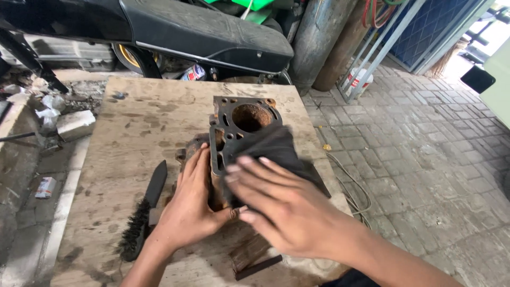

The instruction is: Manually sanding the top surface and cylinder bores of an engine block using sandpaper to remove rust and debris.

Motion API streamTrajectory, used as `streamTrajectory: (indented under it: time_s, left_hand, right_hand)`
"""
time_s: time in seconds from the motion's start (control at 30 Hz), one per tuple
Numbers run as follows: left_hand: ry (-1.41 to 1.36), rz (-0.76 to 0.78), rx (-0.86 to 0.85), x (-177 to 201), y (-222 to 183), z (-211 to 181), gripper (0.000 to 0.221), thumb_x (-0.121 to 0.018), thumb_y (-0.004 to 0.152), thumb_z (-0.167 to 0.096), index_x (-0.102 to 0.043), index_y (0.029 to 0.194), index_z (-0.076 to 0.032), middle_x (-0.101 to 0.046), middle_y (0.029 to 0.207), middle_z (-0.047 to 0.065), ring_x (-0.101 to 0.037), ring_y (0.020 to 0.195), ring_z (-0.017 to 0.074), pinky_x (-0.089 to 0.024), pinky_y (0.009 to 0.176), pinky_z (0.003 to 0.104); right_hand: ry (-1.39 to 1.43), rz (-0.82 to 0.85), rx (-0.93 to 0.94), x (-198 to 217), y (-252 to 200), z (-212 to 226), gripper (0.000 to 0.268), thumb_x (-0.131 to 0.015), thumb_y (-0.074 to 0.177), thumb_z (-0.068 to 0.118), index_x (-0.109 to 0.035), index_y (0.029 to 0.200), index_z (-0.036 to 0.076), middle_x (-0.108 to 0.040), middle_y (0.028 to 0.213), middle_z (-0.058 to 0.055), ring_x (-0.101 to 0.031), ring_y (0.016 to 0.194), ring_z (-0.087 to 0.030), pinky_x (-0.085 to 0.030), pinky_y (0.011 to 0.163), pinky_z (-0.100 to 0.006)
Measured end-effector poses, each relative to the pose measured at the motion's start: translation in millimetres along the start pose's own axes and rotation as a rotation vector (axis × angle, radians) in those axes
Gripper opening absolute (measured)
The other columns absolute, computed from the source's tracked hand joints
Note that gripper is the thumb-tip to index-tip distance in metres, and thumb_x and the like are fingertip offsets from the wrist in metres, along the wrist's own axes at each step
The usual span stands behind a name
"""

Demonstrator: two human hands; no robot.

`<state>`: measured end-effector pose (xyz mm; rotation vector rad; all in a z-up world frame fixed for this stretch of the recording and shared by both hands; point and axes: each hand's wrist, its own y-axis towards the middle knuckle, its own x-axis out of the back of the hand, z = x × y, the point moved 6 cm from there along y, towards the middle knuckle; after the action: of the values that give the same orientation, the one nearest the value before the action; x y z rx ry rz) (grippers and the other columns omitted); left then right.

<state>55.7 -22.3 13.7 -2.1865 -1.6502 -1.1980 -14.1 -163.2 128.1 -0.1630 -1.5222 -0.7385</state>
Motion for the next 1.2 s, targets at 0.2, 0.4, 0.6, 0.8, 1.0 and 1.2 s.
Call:
streamTrajectory:
  time_s: [0.2,0.4,0.6,0.8,1.0,1.2]
  left_hand:
    - [-0.090,-0.027,-0.094,9.2,-2.0,-11.9,0.120,-0.084,0.074,-0.049,-0.016,0.159,0.002,-0.021,0.167,0.025,-0.015,0.156,0.0433,-0.022,0.119,0.060]
    - [-0.164,0.095,0.216,5.2,-1.7,-6.1,0.136,-0.092,0.073,-0.048,0.000,0.162,-0.002,-0.003,0.172,0.017,-0.007,0.159,0.0341,-0.019,0.122,0.053]
    - [-0.172,0.071,0.159,3.2,-0.3,-4.2,0.134,-0.088,0.075,-0.051,0.000,0.161,0.001,-0.004,0.170,0.021,-0.003,0.159,0.0355,-0.017,0.122,0.052]
    - [-0.165,-0.089,-0.306,0.6,-13.4,5.4,0.108,-0.070,0.087,-0.042,-0.003,0.161,0.000,-0.009,0.170,0.029,-0.009,0.159,0.0472,-0.019,0.125,0.061]
    - [-0.161,0.066,0.206,5.6,-0.8,-4.5,0.136,-0.091,0.071,-0.049,-0.002,0.162,-0.002,-0.005,0.172,0.018,-0.007,0.159,0.0342,-0.017,0.122,0.052]
    - [-0.162,0.123,0.285,7.6,-1.9,-8.4,0.131,-0.087,0.074,-0.049,0.002,0.162,-0.011,0.001,0.172,0.012,-0.004,0.159,0.0345,-0.023,0.122,0.061]
  right_hand:
    - [0.004,0.085,-0.033,7.3,-2.1,-3.3,0.052,-0.053,0.101,0.029,-0.047,0.149,0.009,-0.048,0.155,-0.010,-0.038,0.148,-0.031,-0.020,0.121,-0.056]
    - [-0.122,0.099,-0.174,26.0,-59.7,-23.2,0.060,-0.063,0.094,0.036,-0.046,0.150,0.022,-0.050,0.155,-0.001,-0.041,0.145,-0.031,-0.010,0.122,-0.062]
    - [0.075,0.089,-0.151,18.8,-45.5,-26.0,0.064,-0.068,0.094,0.029,-0.042,0.152,0.017,-0.043,0.159,-0.004,-0.033,0.152,-0.034,-0.003,0.122,-0.065]
    - [0.099,0.144,-0.058,12.9,-3.1,-11.1,0.048,-0.055,0.099,0.028,-0.052,0.146,0.017,-0.054,0.151,-0.004,-0.035,0.148,-0.034,-0.001,0.116,-0.068]
    - [-0.145,0.059,-0.187,32.7,-63.8,-41.3,0.053,-0.060,0.096,0.037,-0.051,0.145,0.019,-0.055,0.150,-0.002,-0.042,0.144,-0.032,-0.001,0.122,-0.066]
    - [-0.173,0.036,-0.259,35.9,-69.1,-44.7,0.051,-0.062,0.094,0.042,-0.062,0.136,0.012,-0.065,0.138,-0.003,-0.038,0.146,-0.028,-0.010,0.117,-0.067]
